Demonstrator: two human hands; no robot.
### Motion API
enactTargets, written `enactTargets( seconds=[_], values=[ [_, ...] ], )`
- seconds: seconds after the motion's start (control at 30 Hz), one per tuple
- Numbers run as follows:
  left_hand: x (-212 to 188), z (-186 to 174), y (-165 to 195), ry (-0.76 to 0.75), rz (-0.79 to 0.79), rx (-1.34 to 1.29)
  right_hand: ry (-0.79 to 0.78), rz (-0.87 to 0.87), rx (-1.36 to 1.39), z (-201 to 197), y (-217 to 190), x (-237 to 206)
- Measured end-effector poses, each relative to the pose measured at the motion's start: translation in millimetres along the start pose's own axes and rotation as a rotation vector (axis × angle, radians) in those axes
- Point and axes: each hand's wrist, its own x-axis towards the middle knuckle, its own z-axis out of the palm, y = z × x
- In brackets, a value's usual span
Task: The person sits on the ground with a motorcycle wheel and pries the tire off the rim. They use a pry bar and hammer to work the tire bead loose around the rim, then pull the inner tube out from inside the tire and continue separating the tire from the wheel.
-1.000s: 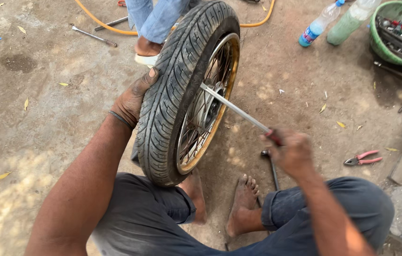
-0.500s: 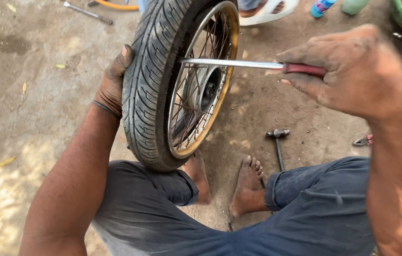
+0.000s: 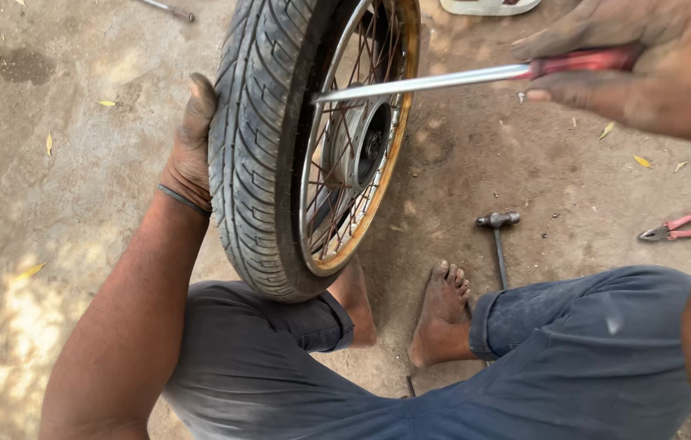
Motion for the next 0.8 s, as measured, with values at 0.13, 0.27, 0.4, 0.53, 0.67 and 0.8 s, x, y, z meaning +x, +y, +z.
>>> enactTargets(
  seconds=[0.13,0.27,0.4,0.53,0.67,0.8],
  values=[
    [7,-4,-9,0.052,0.025,0.042,-0.027,-0.039,0.06,-2,22,-6],
    [4,0,-9,-0.007,-0.082,-0.116,-0.045,0.124,0.031,-8,36,-16],
    [-13,-1,-5,0.085,-0.085,-0.151,0.003,0.125,0.239,2,46,12],
    [-21,2,-14,0.143,-0.088,-0.208,0.146,0.166,0.44,2,28,26],
    [-23,6,-24,0.143,-0.099,-0.221,-0.125,0.307,-0.178,-36,9,32],
    [-36,6,-28,0.087,-0.135,-0.303,-0.294,0.348,-0.322,-39,8,38]
  ],
)
